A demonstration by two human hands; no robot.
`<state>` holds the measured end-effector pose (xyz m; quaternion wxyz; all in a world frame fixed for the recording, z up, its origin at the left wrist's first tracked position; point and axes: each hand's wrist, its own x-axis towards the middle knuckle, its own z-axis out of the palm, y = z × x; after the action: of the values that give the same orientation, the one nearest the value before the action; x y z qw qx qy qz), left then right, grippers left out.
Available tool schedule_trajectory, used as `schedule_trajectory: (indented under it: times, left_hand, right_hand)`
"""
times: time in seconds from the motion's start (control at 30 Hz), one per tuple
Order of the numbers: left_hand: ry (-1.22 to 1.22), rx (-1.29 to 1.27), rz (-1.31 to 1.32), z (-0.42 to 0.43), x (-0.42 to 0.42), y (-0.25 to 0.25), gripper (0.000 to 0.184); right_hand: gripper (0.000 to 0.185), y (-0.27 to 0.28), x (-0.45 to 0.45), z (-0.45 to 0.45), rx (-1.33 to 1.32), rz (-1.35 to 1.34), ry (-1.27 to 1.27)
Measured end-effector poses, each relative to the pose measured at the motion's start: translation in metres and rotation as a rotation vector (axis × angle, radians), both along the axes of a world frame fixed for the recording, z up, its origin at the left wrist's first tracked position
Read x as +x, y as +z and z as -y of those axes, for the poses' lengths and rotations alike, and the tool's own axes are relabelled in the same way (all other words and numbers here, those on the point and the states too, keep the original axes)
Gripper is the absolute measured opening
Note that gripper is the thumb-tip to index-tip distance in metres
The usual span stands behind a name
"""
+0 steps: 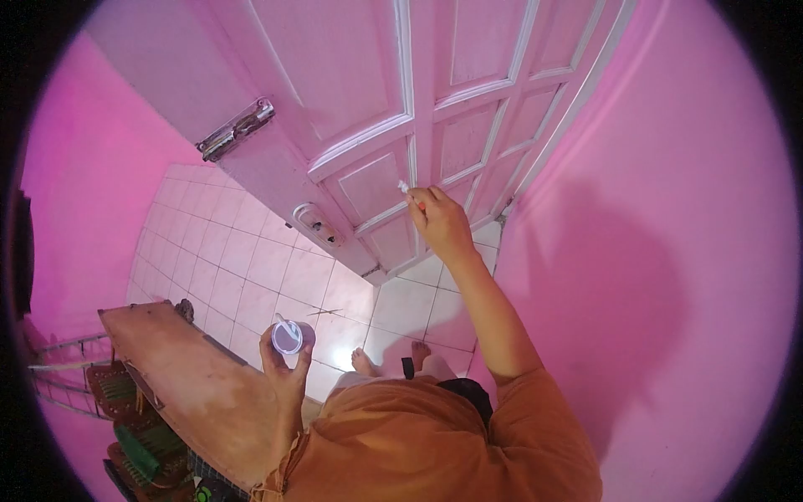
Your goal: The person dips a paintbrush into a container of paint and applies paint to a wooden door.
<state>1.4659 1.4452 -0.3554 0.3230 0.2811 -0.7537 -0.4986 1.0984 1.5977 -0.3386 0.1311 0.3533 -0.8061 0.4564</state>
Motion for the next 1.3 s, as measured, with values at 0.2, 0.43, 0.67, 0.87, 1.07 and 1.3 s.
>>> schedule_trajectory:
  times: [0.2, 0.43, 0.67, 0.87, 1.07, 1.3]
  left_hand:
    - [0.003, 0.005, 0.012, 0.001, 0.003, 0.002, 0.066]
    - [-0.014, -0.03, 0.034, 0.001, 0.004, 0.002, 0.069]
    - [0.016, 0.005, 0.063, 0.0, 0.01, 0.003, 0.069]
    - [0.012, 0.011, 0.057, 0.002, 0.01, 0.0, 0.071]
    - [0.053, 0.018, 0.027, 0.0, 0.003, -0.001, 0.068]
    - [0.01, 0.021, 0.024, 0.001, -0.001, -0.001, 0.067]
  right_hand:
    - [0.017, 0.001, -0.009, 0.014, -0.048, -0.056, 0.027]
    - [0.023, 0.023, 0.005, -0.008, -0.106, -0.051, -0.047]
    - [0.024, -0.079, -0.003, 0.003, 0.011, 0.221, 0.04]
    - [0.026, -0.073, -0.004, 0.03, -0.049, 0.176, 0.029]
    - [0.022, -0.054, 0.023, 0.006, -0.146, 0.086, -0.048]
    - [0.027, -0.089, 0.012, 0.032, -0.065, 0.176, 0.059]
